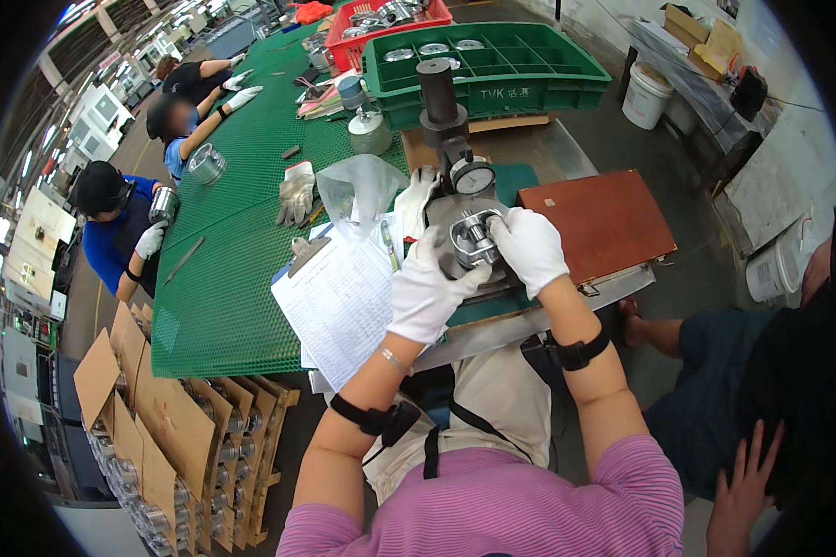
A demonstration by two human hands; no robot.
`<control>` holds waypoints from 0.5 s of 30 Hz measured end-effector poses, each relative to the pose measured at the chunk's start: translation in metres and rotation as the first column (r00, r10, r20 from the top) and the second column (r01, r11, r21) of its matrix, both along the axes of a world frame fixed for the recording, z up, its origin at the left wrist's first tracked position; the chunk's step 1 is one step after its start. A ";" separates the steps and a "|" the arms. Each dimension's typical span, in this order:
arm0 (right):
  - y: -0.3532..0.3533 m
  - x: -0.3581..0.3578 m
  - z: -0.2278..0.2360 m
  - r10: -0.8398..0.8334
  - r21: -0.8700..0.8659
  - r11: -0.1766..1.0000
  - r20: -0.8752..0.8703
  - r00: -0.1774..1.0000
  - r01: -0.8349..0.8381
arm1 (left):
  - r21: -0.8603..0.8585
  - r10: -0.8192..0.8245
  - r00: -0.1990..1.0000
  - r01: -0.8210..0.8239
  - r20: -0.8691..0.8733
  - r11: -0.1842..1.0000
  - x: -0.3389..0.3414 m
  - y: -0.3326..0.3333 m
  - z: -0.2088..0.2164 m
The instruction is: Inspecting and measuring metal engine pistons using a dial indicator and recording results on a clipboard.
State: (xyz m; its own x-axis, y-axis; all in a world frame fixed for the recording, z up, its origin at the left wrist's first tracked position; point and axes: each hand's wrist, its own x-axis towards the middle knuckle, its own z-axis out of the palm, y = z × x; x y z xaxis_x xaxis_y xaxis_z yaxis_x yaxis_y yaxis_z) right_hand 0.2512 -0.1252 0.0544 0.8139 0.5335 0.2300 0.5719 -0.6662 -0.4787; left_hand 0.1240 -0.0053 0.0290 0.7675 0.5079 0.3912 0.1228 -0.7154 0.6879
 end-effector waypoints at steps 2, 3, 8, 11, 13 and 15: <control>0.009 0.002 -0.006 -0.018 -0.010 1.000 0.022 1.000 0.018 | 0.005 0.010 0.999 -0.010 -0.045 1.000 0.012 0.002 -0.003; 0.013 0.004 -0.010 -0.039 -0.021 0.999 0.041 0.998 0.039 | 0.008 0.017 0.995 -0.016 -0.094 1.000 0.017 0.003 -0.004; 0.016 0.006 -0.016 -0.062 0.005 0.998 0.030 0.998 0.062 | 0.005 0.010 0.998 -0.010 -0.069 1.000 0.032 0.011 -0.011; 0.016 0.006 -0.019 -0.088 0.040 0.995 -0.030 0.996 0.089 | 0.009 -0.003 1.000 0.003 -0.018 1.000 0.036 0.013 -0.011; 0.015 0.008 -0.030 -0.092 0.139 0.986 -0.031 0.995 0.096 | -0.039 -0.047 0.998 0.046 -0.029 0.998 0.040 0.016 -0.010; 0.016 0.004 -0.034 -0.093 0.155 0.984 0.019 0.996 0.089 | -0.083 -0.079 0.996 0.076 -0.042 0.994 0.042 0.020 -0.012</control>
